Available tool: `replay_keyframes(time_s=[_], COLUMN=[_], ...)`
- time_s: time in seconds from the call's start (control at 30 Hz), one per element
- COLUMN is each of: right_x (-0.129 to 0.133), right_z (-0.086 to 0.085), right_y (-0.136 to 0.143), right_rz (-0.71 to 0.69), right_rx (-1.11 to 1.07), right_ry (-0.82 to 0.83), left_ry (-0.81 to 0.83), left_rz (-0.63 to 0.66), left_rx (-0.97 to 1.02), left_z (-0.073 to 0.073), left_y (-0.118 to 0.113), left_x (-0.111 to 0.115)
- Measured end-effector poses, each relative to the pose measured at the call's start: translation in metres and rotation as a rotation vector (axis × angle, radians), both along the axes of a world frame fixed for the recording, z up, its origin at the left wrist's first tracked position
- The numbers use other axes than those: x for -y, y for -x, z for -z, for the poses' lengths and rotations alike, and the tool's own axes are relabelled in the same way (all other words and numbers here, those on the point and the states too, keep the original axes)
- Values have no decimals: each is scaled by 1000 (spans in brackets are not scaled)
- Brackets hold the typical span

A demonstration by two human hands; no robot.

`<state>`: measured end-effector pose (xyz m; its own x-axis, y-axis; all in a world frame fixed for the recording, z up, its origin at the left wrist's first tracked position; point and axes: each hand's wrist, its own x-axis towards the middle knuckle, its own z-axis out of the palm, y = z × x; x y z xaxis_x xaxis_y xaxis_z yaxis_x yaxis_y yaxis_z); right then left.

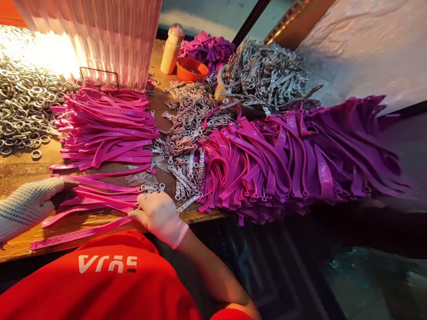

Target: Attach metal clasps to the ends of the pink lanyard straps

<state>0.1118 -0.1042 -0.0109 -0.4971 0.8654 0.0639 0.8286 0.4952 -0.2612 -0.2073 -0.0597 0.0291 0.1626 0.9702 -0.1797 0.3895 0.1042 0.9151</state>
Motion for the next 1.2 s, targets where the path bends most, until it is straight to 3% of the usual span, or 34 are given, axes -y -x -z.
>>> replay_keyframes(time_s=[0.07,0.13,0.27,0.37,0.5,0.6,0.73,0.9,0.97,1.03,1.2], right_x=[-15,-39,-87,-103,-101,-96,-90,-76,-65,-50,-12], right_z=[-2,3,31,55,77,83,79,66,55,39,0], right_y=[-11,-19,-23,-19,-19,-22,-27,-28,-24,-16,18], right_rz=[26,120,182,204,314,364,415,548,530,396,-107], right_rx=[-41,-85,-63,-62,-234,-456,-526,-299,-242,-255,-147], right_ry=[7,-42,-41,-23,-54,-42,-50,-148,-167,-204,-242], left_ry=[6,162,711,919,840,730,607,580,593,638,693], left_rz=[14,-33,-74,-3,-16,-5,8,-75,-53,-17,112], left_rx=[-86,-4,607,864,794,658,505,506,528,559,590], left_z=[3,10,26,31,27,27,35,33,29,26,16], left_y=[-3,-19,-58,-71,-74,-75,-76,-82,-85,-87,-94], left_x=[9,18,21,16,20,25,28,30,31,32,35])
